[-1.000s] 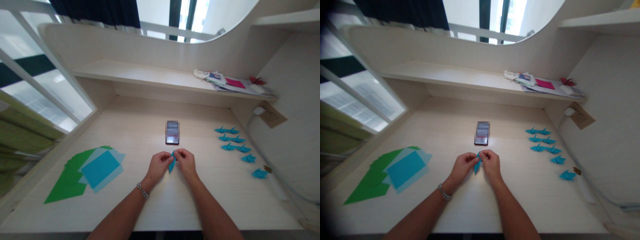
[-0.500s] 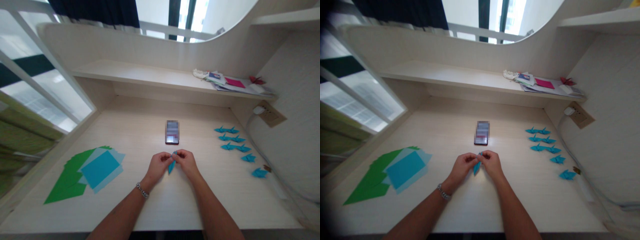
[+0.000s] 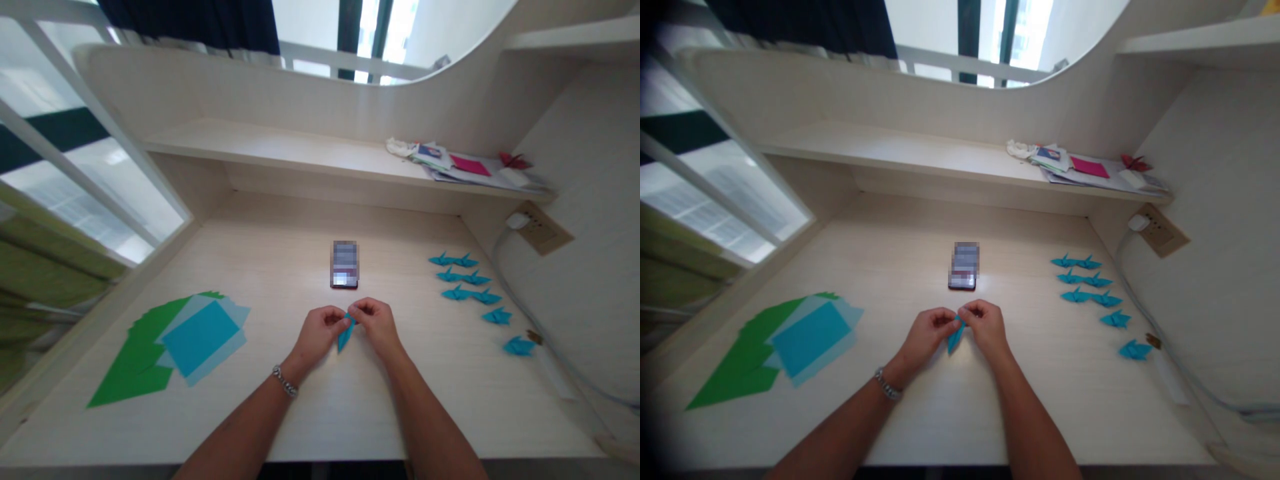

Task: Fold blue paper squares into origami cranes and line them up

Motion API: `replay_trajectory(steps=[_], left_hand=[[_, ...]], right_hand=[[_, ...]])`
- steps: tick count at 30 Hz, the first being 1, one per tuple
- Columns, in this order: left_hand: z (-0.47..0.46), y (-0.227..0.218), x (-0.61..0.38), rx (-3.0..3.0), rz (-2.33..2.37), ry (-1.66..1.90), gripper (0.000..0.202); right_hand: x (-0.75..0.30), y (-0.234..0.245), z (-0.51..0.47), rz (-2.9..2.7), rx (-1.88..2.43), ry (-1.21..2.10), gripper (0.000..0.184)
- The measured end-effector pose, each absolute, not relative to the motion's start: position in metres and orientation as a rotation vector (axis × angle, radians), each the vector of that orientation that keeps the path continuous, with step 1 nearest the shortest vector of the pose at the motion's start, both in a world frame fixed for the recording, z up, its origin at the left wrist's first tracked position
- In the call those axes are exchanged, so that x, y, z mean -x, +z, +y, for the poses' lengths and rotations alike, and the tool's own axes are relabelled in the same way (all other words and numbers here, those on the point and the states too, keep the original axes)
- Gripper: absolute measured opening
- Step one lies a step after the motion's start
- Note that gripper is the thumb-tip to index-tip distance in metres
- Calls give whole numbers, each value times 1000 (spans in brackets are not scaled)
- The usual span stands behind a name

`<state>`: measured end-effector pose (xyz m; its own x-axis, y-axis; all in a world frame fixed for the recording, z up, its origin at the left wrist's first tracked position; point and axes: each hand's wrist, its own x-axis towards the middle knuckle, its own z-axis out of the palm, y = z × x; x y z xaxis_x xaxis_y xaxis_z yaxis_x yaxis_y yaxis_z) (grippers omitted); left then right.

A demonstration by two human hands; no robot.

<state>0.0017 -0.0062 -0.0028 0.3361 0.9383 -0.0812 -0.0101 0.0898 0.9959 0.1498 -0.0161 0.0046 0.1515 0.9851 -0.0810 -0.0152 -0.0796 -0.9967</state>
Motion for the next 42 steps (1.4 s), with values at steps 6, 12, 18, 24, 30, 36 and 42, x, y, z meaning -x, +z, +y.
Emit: replay_trajectory(steps=[6,12,18,24,30,36,42], left_hand=[[-6,-4,-2,-1232,979,910,23],[-2,-5,0,-1198,1102,1032,25],[2,-7,2,-1122,1137,1082,28],[3,-7,2,-1078,1160,1112,30],[3,-7,4,-1083,1144,1144,31],[3,-4,6,-1215,1110,1102,23],[4,-5,4,-1023,1101,1166,26]], right_hand=[[-150,5,-16,-1019,1323,1173,24],[-145,-3,-15,-1000,1285,1354,33],[-142,-10,-15,-1088,1315,1326,27],[-136,-13,-16,-1081,1310,1246,23],[-135,-10,-20,-1199,1376,1201,12],[-136,-7,-22,-1257,1375,1165,13],[-141,-6,-17,-1106,1302,1194,15]])
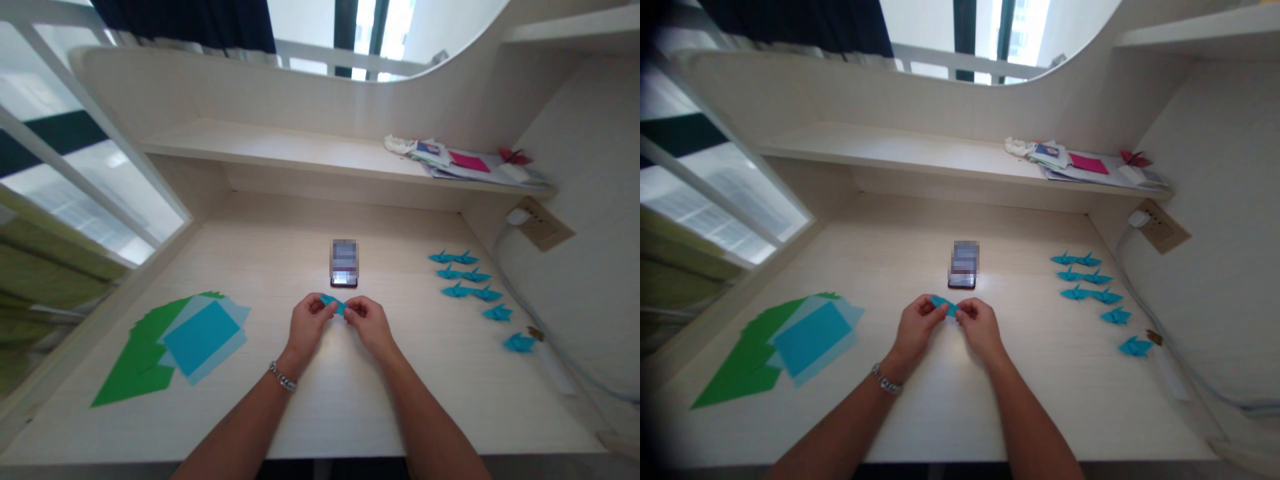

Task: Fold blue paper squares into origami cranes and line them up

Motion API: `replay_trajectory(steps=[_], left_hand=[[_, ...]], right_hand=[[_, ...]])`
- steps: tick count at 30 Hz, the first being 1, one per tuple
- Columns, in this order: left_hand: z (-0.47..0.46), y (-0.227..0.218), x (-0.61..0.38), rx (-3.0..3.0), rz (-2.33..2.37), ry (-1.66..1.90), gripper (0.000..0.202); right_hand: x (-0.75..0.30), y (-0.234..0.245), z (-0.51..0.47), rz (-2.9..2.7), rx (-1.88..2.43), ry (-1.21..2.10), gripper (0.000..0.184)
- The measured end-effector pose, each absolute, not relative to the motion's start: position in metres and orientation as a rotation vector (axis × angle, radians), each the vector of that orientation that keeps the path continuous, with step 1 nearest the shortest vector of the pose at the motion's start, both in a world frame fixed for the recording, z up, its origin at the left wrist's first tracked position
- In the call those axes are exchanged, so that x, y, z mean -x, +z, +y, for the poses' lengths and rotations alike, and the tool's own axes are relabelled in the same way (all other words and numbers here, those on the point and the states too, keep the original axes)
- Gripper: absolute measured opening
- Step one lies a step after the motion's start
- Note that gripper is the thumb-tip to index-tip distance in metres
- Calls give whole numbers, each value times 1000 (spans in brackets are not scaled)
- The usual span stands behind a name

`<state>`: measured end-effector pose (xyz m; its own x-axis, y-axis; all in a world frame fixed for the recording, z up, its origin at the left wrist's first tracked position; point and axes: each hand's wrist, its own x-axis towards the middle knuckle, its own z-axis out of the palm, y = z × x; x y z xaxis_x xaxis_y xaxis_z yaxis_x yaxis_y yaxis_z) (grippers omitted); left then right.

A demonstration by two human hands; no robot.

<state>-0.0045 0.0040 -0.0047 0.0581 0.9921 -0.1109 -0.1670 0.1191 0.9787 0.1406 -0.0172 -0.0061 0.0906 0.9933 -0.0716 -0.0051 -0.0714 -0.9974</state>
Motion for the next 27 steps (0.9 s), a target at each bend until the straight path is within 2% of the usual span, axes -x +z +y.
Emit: replay_trajectory(steps=[6,10,15,20,27], left_hand=[[-1,1,0,-1134,997,980,28],[-3,2,0,-1121,1016,1004,23],[-1,-2,1,-1096,1019,1051,22],[0,-5,2,-1125,1023,1097,21],[1,-4,4,-1064,970,1098,27]], right_hand=[[-146,0,-14,-848,1221,1014,30],[-141,-1,-15,-837,1195,1115,39],[-140,-5,-15,-950,1220,1255,25],[-144,-4,-15,-963,1286,1164,30],[-141,-3,-16,-968,1289,1137,23]])
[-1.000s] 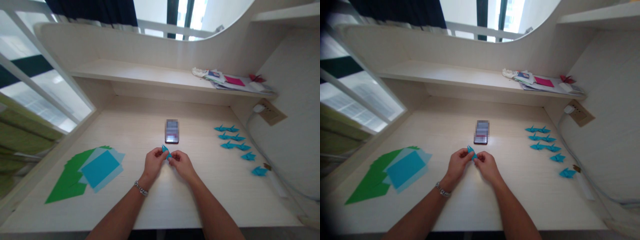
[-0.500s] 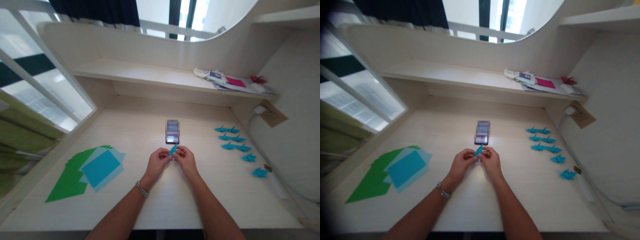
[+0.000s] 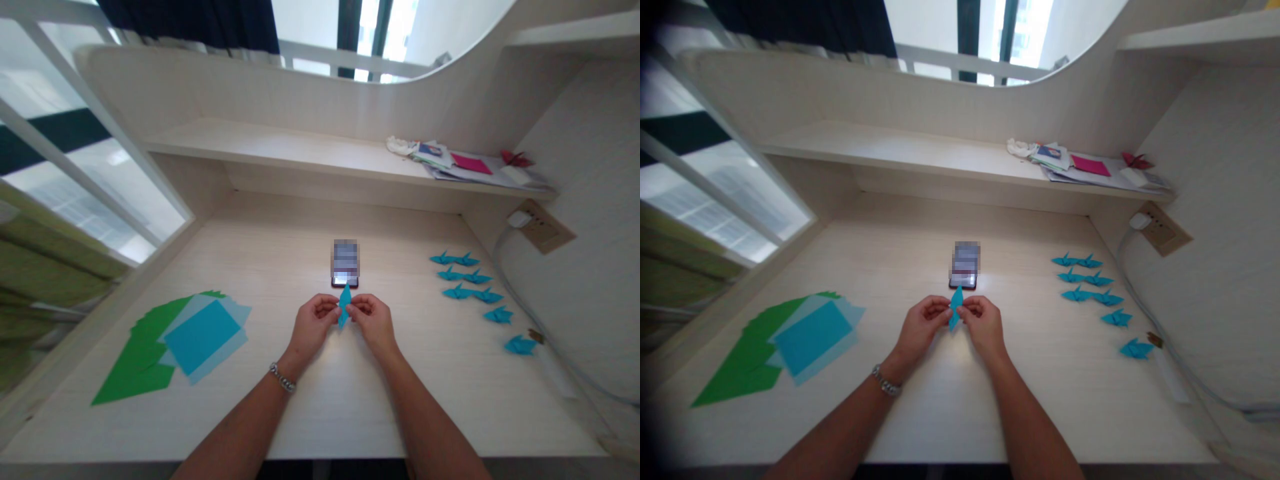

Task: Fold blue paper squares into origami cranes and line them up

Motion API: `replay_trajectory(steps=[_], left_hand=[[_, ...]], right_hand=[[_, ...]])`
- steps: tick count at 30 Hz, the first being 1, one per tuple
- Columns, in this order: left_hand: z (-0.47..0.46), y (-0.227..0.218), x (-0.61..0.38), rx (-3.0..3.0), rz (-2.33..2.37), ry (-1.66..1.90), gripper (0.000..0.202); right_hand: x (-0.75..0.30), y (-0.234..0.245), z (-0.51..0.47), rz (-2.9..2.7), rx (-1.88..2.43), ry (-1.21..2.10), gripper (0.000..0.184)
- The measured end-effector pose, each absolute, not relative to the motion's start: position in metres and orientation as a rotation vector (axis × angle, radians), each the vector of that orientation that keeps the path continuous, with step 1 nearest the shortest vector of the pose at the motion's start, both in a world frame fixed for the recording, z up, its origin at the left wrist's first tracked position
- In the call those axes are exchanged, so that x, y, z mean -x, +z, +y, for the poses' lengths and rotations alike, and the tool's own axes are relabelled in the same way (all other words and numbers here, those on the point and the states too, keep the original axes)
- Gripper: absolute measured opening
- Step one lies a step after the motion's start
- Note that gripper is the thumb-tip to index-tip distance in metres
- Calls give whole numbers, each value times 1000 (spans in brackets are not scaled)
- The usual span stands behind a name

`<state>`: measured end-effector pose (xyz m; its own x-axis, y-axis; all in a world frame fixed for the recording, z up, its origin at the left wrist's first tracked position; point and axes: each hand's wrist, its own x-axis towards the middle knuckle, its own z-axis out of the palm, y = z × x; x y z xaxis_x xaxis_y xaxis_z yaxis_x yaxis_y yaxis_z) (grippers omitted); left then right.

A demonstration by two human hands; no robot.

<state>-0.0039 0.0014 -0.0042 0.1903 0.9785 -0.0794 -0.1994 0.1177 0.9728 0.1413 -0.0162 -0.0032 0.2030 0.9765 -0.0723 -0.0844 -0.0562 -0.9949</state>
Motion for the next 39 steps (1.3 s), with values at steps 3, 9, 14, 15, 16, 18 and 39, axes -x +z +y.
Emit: replay_trajectory(steps=[3,9,14,15,16,18,39], left_hand=[[1,-3,4,-1073,937,1094,27],[1,-2,5,-1161,974,1072,22],[2,-3,7,-1168,992,1027,21],[2,-2,8,-1162,975,1007,20],[2,-1,8,-1157,956,985,19],[1,2,9,-1145,927,941,17],[2,5,11,-1200,947,982,16]], right_hand=[[-143,-3,-15,-948,1264,1164,24],[-147,-3,-15,-1018,1266,1207,23],[-148,-3,-16,-1073,1245,1292,20],[-149,-3,-17,-1070,1242,1302,20],[-149,-3,-17,-1061,1238,1311,19],[-150,-2,-17,-1036,1216,1336,20],[-153,0,-17,-1007,1212,1309,21]])
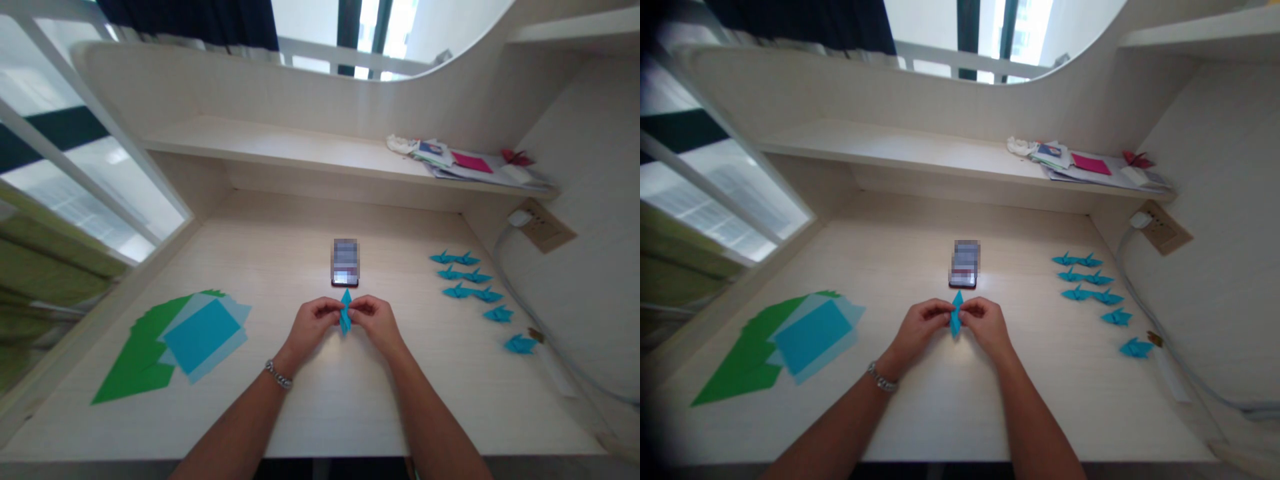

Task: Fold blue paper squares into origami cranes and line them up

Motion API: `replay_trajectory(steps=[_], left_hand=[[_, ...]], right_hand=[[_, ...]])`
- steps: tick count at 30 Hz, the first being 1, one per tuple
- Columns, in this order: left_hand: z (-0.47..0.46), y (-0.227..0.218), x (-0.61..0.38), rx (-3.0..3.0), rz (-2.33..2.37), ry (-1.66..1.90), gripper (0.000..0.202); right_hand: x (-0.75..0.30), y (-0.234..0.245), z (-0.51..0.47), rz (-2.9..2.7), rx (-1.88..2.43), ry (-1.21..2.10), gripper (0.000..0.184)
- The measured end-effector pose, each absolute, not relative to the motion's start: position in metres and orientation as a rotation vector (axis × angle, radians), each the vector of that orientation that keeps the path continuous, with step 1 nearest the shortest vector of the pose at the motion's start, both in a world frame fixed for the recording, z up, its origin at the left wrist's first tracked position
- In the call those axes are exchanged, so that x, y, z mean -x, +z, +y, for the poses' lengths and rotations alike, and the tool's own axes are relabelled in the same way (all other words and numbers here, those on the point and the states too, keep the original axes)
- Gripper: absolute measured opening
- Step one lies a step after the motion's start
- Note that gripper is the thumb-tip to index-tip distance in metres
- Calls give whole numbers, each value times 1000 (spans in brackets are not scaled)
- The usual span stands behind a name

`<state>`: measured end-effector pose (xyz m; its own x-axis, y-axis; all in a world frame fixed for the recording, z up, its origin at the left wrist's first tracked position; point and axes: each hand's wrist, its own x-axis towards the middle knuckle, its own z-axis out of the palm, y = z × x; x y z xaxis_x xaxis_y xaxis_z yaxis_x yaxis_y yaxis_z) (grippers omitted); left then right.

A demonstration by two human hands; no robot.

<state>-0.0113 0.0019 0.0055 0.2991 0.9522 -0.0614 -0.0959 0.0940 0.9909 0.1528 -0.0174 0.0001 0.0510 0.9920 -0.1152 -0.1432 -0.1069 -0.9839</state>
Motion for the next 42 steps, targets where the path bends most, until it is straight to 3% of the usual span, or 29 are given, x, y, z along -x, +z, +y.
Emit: replay_trajectory(steps=[12,31,42], left_hand=[[4,-6,12,-1186,984,961,22],[2,-5,9,-1231,1010,1012,19],[-1,-7,4,-1222,964,1054,22]], right_hand=[[-152,0,-18,-1087,1268,1252,15],[-149,-2,-17,-1007,1237,1291,27],[-147,-1,-17,-1007,1240,1239,25]])
